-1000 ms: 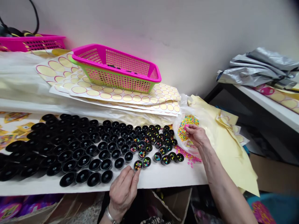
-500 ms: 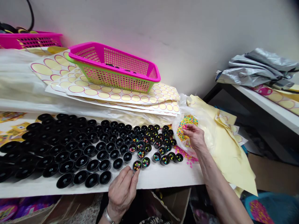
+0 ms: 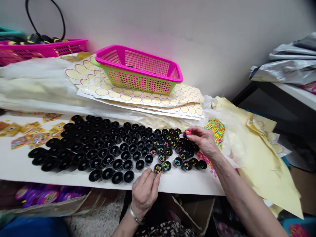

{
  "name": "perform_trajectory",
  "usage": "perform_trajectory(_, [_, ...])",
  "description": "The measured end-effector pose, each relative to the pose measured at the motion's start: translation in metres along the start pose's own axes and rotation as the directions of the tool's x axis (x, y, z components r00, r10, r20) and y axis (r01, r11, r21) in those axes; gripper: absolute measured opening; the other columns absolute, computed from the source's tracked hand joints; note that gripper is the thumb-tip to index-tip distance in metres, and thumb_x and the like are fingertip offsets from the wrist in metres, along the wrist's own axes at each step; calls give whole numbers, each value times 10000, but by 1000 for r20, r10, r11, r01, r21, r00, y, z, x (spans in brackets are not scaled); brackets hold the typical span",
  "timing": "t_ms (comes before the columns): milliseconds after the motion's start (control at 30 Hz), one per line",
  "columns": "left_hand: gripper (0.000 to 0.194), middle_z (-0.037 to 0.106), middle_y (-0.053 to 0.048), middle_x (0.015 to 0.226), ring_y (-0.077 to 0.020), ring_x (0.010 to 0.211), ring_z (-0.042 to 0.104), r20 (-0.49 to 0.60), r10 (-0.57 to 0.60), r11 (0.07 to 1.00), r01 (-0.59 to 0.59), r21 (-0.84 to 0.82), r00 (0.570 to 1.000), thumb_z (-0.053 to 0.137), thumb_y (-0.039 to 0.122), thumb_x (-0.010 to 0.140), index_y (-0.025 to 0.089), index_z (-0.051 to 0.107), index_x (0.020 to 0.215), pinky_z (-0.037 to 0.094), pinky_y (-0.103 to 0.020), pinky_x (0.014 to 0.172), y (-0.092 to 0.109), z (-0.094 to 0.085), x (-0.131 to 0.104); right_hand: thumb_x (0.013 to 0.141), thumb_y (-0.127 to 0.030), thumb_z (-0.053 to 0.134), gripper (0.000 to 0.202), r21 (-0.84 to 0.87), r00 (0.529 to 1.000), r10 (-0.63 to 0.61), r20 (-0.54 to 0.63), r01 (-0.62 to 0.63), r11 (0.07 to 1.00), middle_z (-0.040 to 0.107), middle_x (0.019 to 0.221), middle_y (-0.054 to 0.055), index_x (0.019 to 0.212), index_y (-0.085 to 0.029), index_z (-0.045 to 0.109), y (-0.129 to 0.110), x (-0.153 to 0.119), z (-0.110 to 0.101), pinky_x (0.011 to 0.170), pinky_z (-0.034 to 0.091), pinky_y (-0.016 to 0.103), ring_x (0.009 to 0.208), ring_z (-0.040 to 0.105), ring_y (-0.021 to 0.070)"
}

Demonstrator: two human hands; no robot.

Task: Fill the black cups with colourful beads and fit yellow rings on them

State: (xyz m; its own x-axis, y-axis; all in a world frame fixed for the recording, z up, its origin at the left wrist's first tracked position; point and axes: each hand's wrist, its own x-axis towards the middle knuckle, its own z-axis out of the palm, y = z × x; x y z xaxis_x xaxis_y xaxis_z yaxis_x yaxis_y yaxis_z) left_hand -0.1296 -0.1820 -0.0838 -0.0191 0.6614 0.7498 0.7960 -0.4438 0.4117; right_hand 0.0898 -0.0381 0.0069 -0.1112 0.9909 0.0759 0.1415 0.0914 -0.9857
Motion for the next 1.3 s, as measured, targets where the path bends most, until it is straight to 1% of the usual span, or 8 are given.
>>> perform_trajectory(167, [139, 647, -93, 869, -141, 758, 628, -15, -10, 1000, 10, -11, 1000, 653, 98, 756, 116, 594, 880, 512, -223, 678, 1, 0, 0, 744, -185, 606, 117, -349, 935, -160, 317, 272, 897, 609, 780, 6, 849, -194, 656, 5, 21, 37, 717, 410, 303, 752, 536, 156])
perform_trajectory(533, [73, 652, -90, 863, -140, 752, 632, 10, -35, 999, 35, -15, 999, 611, 125, 791, 124, 599, 863, 514, -217, 665, 2, -2, 1, 886, -149, 395, 258, -763, 805, -111, 583, 589, 266, 576, 840, 68, 828, -186, 644, -14, 26, 67, 637, 276, 299, 787, 437, 193])
perform_trajectory(667, [87, 645, -88, 852, -138, 742, 624, 14, -32, 999, 32, -26, 999, 621, 113, 782, 116, 597, 865, 503, -217, 658, 1, -2, 1, 865, -141, 428, 237, -749, 823, -133, 553, 560, 354, 586, 855, 68, 838, -187, 659, -14, 29, 65, 661, 303, 295, 814, 455, 192])
perform_trajectory(767, [106, 642, -84, 860, -134, 752, 620, 12, -29, 999, 30, -28, 999, 625, 108, 778, 120, 595, 879, 499, -217, 670, 0, -1, 0, 821, -170, 510, 171, -631, 869, -161, 468, 456, 628, 594, 834, 42, 857, -195, 675, -14, 28, 52, 704, 355, 299, 815, 497, 178])
perform_trajectory(933, [118, 647, -88, 866, -134, 759, 624, -5, -21, 999, 21, -25, 1000, 632, 103, 772, 119, 598, 884, 501, -215, 683, -1, 0, 0, 642, -263, 700, 195, -159, 999, -21, 49, 29, 987, 640, 764, 5, 825, -197, 683, -4, 19, -8, 676, 412, 300, 709, 554, 150])
perform_trajectory(1033, [94, 657, -87, 856, -135, 750, 632, -15, -9, 1000, 9, 9, 1000, 627, 131, 785, 123, 601, 875, 503, -213, 673, 0, 0, 1, 548, -287, 742, 266, -54, 962, 54, -267, -71, 996, 627, 710, 8, 780, -182, 667, 16, 15, -59, 611, 406, 290, 635, 528, 143])
perform_trajectory(1100, [93, 663, -85, 851, -134, 742, 638, -14, -1, 1000, 1, 23, 1000, 631, 138, 784, 127, 604, 873, 505, -210, 676, 0, 0, 2, 575, -296, 691, 202, -269, 934, 6, -356, -109, 957, 597, 662, 9, 733, -178, 652, 29, 16, -86, 588, 383, 286, 614, 497, 145])
perform_trajectory(1300, [104, 670, -94, 865, -148, 753, 649, -28, 37, 998, -36, 48, 999, 651, 135, 767, 118, 613, 863, 514, -219, 688, -2, 2, 3, 533, -140, 605, 72, -629, 987, -4, -160, -98, 772, 566, 590, 14, 492, -184, 566, 49, 29, -100, 601, 328, 264, 645, 470, 148])
